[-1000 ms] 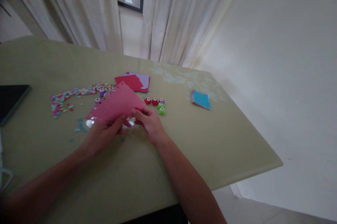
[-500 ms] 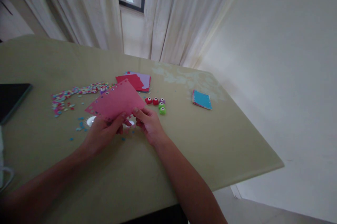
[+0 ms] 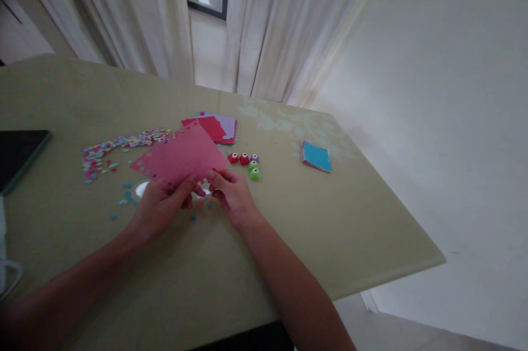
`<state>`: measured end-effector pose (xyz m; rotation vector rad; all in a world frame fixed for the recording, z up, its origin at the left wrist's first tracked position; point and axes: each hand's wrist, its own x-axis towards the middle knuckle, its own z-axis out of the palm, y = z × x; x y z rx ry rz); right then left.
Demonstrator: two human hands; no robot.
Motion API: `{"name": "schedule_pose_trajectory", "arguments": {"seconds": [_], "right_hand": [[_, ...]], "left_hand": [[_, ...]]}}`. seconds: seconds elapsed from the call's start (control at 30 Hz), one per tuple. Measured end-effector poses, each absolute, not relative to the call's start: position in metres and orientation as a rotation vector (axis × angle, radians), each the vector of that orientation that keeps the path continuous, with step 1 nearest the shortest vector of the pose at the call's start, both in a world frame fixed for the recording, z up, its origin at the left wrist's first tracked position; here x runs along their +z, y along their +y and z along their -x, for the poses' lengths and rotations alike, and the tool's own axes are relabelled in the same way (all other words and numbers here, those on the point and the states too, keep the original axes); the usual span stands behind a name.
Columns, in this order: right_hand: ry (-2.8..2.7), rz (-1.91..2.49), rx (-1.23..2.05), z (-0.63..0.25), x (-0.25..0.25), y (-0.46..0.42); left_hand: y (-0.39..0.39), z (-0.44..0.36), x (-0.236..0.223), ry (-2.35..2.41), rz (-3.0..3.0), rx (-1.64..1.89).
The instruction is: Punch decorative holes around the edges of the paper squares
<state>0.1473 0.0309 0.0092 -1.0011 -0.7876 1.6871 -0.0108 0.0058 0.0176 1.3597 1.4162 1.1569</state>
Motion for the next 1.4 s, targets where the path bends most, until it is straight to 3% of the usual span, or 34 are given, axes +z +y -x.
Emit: {"name": "schedule_pose_trajectory", "arguments": {"seconds": [1.4], "right_hand": [[-0.917,1.002,1.44,-0.149,0.009,0.033]], "left_hand": [[0.006,0.008,0.014,1.346,-1.315,1.204]]}}
